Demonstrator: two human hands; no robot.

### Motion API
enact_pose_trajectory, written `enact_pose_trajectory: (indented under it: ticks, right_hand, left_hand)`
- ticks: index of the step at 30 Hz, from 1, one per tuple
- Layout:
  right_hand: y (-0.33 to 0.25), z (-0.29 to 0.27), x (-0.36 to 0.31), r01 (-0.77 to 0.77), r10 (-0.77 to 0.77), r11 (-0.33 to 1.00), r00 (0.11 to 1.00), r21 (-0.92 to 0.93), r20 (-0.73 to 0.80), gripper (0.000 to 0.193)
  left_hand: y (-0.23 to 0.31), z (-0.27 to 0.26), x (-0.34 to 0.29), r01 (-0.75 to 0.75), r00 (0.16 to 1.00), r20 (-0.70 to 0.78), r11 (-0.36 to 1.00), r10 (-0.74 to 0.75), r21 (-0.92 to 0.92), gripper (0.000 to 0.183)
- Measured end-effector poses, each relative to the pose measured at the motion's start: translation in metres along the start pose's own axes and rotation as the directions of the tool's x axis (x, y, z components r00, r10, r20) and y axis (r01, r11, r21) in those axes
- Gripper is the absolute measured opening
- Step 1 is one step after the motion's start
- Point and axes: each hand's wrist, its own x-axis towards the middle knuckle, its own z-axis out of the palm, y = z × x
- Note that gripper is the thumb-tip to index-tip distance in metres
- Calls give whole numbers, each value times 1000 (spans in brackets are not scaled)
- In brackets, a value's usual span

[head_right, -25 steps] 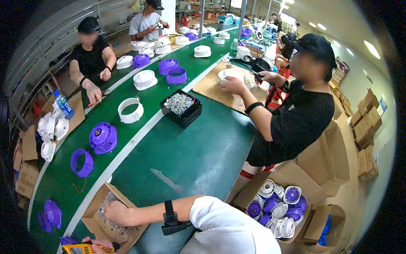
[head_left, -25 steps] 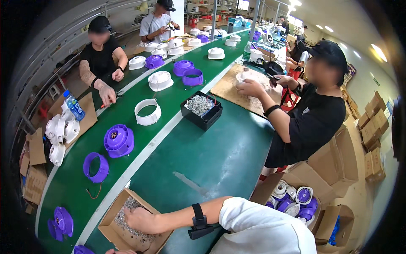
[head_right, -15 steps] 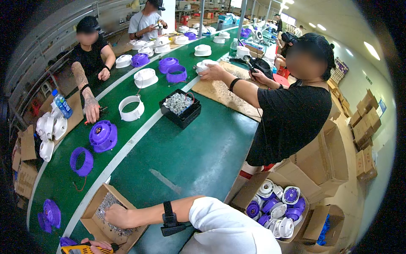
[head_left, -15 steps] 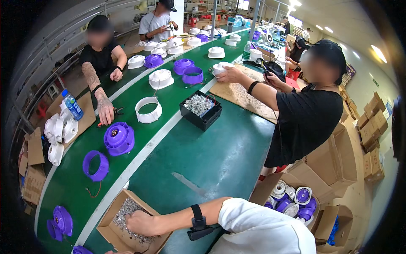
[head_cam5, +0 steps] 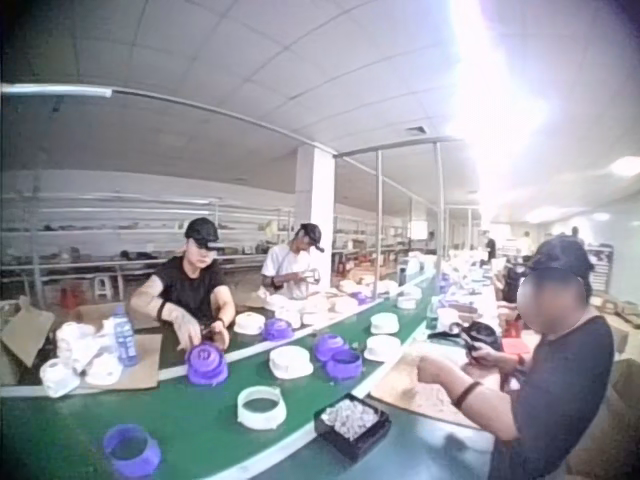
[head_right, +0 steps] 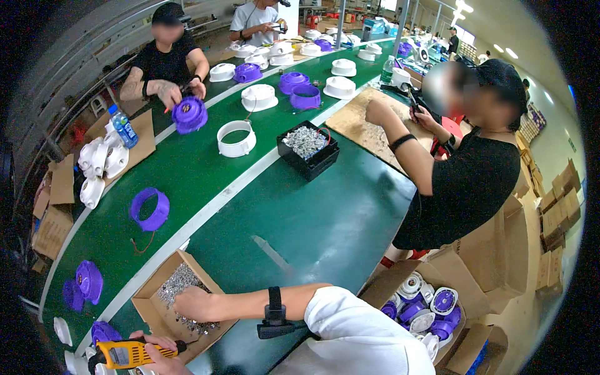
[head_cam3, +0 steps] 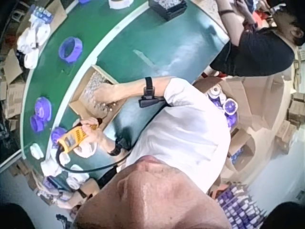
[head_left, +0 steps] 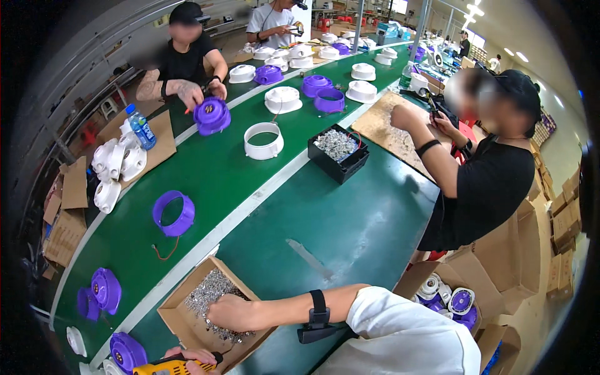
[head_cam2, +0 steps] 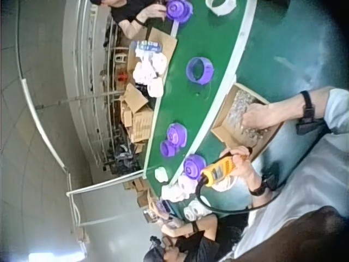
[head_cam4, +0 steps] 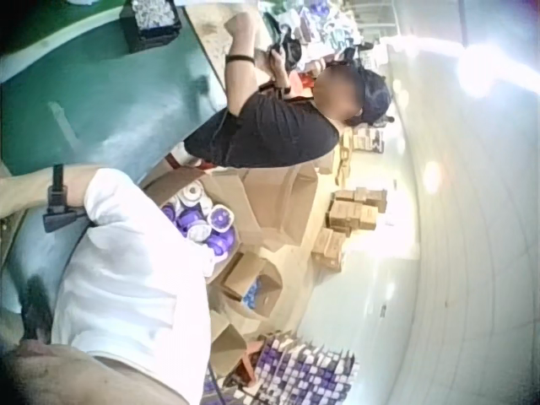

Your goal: The person uses a yellow power screwdriver to fasten screws into white and purple plastic components on a green assembly table. They repeatedly pick up components, align them over a box of screws, and drive the screws in before placing the finished units on the table.

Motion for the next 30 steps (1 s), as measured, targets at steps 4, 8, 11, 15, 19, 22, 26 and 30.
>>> enact_pose_trajectory:
  ticks: [4, 8, 11, 15, 19, 22, 26, 30]
  right_hand:
    - [-3, -20, -1, 21, -24, 999, 993, 31, 115, 10]
    - [-1, -18, -2, 24, -28, 999, 993, 32, 114, 9]
    - [-1, -12, -3, 44, -44, 998, 999, 47, 4, 6]
    - [-1, -16, -2, 79, -75, 995, 995, 65, -67, 5]
    - [1, -7, 0, 48, -43, 996, 997, 71, -65, 5]
    - [2, -10, 0, 66, -61, 996, 995, 67, -75, 5]
    - [-2, -12, 2, 62, -59, 998, 995, 32, -78, 13]
    - [1, -6, 0, 70, -67, 998, 983, 10, -168, 8]
  left_hand:
    - [-6, -10, -1, 5, 999, 39, 1000, -5, -4, 34]
    - [3, 5, 0, -9, 1000, -21, 1000, 9, 28, 35]
    - [-1, 3, 0, -36, 998, -41, 999, 37, 30, 35]
    - [-8, -6, -1, -6, 1000, -31, 1000, 6, 22, 36]
    - [3, 7, 2, -40, 999, 17, 998, 40, 52, 36]
    - [-19, -12, -1, 11, 1000, 23, 999, -10, -36, 37]
    - [-20, -7, 5, -7, 996, -84, 998, 2, -63, 37]
    - [5, 12, 3, -41, 999, 13, 999, 41, 5, 38]
